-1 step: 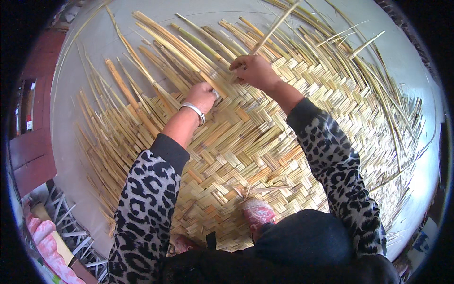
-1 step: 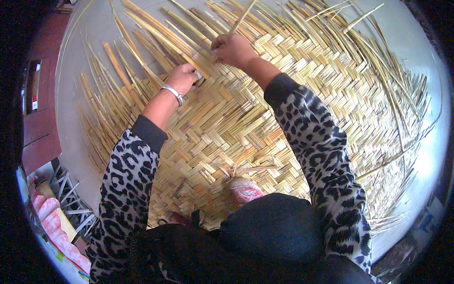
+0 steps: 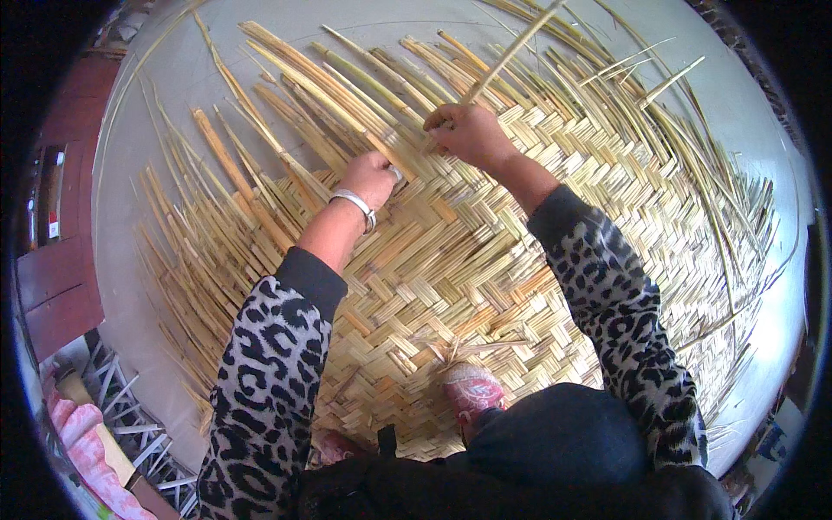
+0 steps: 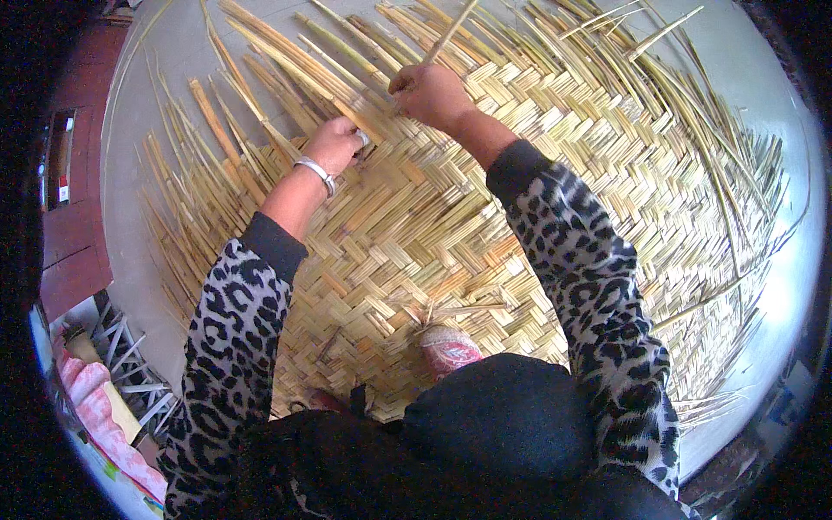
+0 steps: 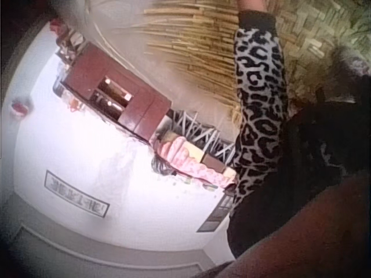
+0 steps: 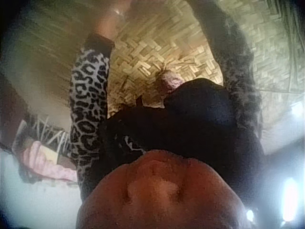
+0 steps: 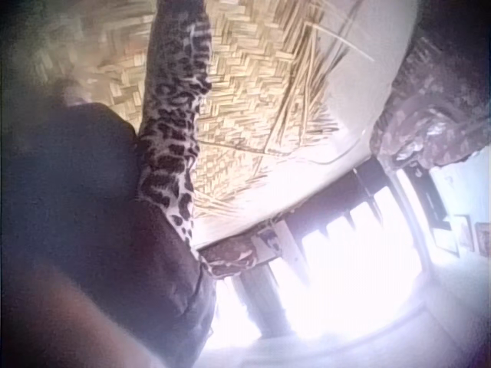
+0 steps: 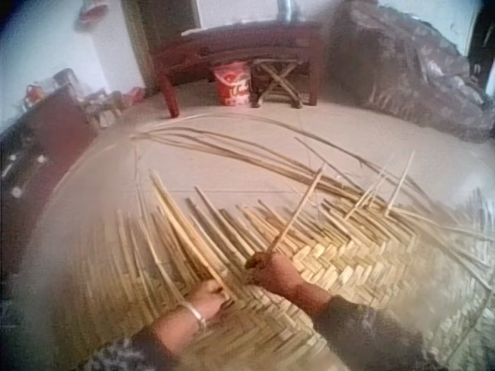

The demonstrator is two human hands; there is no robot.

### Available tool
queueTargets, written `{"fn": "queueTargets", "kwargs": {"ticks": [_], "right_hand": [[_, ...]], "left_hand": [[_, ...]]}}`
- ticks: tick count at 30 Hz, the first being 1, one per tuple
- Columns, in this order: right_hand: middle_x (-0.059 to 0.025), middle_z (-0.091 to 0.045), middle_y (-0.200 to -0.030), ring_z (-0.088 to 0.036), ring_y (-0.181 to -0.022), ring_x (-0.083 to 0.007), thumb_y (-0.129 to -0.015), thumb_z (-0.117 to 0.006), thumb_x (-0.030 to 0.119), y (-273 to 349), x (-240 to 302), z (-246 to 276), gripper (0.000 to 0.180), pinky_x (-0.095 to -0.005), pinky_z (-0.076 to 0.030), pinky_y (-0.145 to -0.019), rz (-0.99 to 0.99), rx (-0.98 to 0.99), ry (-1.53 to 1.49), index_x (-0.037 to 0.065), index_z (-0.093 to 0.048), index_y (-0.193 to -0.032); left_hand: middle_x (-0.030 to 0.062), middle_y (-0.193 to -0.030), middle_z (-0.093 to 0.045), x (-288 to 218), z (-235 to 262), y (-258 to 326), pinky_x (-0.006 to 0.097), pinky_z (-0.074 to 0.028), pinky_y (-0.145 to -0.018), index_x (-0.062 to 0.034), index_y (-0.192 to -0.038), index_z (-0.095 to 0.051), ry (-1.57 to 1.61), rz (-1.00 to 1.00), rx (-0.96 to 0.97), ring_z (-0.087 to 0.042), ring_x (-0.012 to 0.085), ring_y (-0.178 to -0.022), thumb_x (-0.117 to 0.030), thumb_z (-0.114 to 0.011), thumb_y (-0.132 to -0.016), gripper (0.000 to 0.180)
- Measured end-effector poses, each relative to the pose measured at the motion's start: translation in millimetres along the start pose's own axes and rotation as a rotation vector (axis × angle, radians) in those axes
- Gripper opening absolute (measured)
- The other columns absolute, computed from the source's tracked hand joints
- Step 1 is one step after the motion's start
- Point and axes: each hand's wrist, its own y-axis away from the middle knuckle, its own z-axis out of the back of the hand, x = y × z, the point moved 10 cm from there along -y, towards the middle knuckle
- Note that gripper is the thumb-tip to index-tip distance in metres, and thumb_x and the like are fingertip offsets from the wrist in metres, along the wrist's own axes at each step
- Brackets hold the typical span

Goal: The person weaves a large circular mat or basket base using dried palm or bamboo strips. They interlace the strips by hand, adjusting and tightening the weave as they work. Scissors are visible nearby but not used during the clip.

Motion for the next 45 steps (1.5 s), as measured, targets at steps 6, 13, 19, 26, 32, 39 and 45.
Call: {"fn": "queueTargets", "kwargs": {"ticks": [6, 13, 19, 26, 32, 39, 45], "right_hand": [[-0.0085, -0.068, -0.076, -0.068, -0.068, -0.0150, -0.084, -0.057, 0.009, 16.2, -10.2, 2.4, 0.021, -0.0281, -0.054, -0.065, -0.043, -0.025, 0.007, 0.003, -0.068, -0.101], [-0.0040, -0.067, -0.077, -0.063, -0.066, -0.0111, -0.085, -0.057, 0.006, 12.2, -43.2, 39.7, 0.018, -0.0275, -0.053, -0.062, -0.148, -0.088, -0.400, 0.002, -0.067, -0.100], [-0.0043, -0.065, -0.092, -0.063, -0.084, -0.0106, -0.092, -0.054, 0.008, 16.5, -43.8, 59.0, 0.019, -0.0237, -0.052, -0.078, -0.164, 0.132, -0.590, 0.001, -0.063, -0.107], [-0.0030, -0.064, -0.081, -0.058, -0.073, -0.0104, -0.082, -0.055, 0.003, -22.4, -40.5, 64.4, 0.015, -0.0237, -0.047, -0.070, -0.015, 0.143, -0.525, 0.001, -0.066, -0.093], [-0.0195, -0.066, -0.103, -0.064, -0.096, -0.0350, -0.078, -0.055, 0.015, -61.7, -12.6, 34.1, 0.029, -0.0433, -0.051, -0.082, 0.157, 0.147, 0.401, 0.001, -0.068, -0.102], [-0.0228, -0.067, -0.098, -0.066, -0.094, -0.0368, -0.075, -0.055, 0.015, -88.4, 5.3, 16.2, 0.031, -0.0439, -0.052, -0.082, 0.065, 0.197, 0.749, 0.000, -0.069, -0.098], [-0.0143, -0.069, -0.075, -0.068, -0.070, -0.0266, -0.074, -0.062, 0.026, -115.1, -27.6, 19.0, 0.026, -0.0395, -0.054, -0.069, -0.113, 0.268, 0.618, 0.003, -0.071, -0.083]], "left_hand": [[0.0077, -0.106, -0.065, 0.0, -2.3, 17.9, 0.029, -0.049, -0.079, 0.0016, -0.119, -0.056, 0.315, -0.062, -0.071, -0.062, 0.0161, -0.095, -0.003, -0.055, -0.083, 0.037], [0.0194, -0.109, -0.062, -61.7, 15.3, 45.4, 0.036, -0.047, -0.086, 0.0007, -0.117, -0.057, -0.104, -0.443, -0.622, -0.060, 0.0298, -0.097, -0.005, -0.061, -0.081, 0.037], [0.0203, -0.102, -0.066, -86.0, -39.9, -14.0, 0.038, -0.050, -0.082, -0.0014, -0.107, -0.065, -0.219, -0.279, -0.090, -0.063, 0.0346, -0.094, -0.022, -0.068, -0.078, 0.035], [0.0081, -0.064, -0.063, -78.9, -29.1, -16.2, 0.030, -0.045, -0.053, 0.0010, -0.078, -0.068, -0.033, -0.231, -0.277, -0.057, 0.0165, -0.055, -0.018, -0.068, -0.078, 0.019], [0.0103, -0.064, -0.063, -62.7, -27.2, 4.9, 0.029, -0.048, -0.044, 0.0073, -0.078, -0.064, 0.362, -0.065, -0.302, -0.061, 0.0162, -0.048, -0.009, -0.063, -0.081, 0.016], [0.0112, -0.068, -0.064, -65.7, -23.4, 14.4, 0.028, -0.049, -0.045, 0.0075, -0.082, -0.063, 0.436, -0.075, -0.329, -0.061, 0.0161, -0.048, -0.009, -0.064, -0.082, 0.017], [0.0119, -0.067, -0.064, -63.8, -20.7, 17.5, 0.029, -0.050, -0.046, 0.0074, -0.082, -0.063, 0.412, -0.047, -0.348, -0.061, 0.0167, -0.048, -0.011, -0.064, -0.080, 0.018]]}}
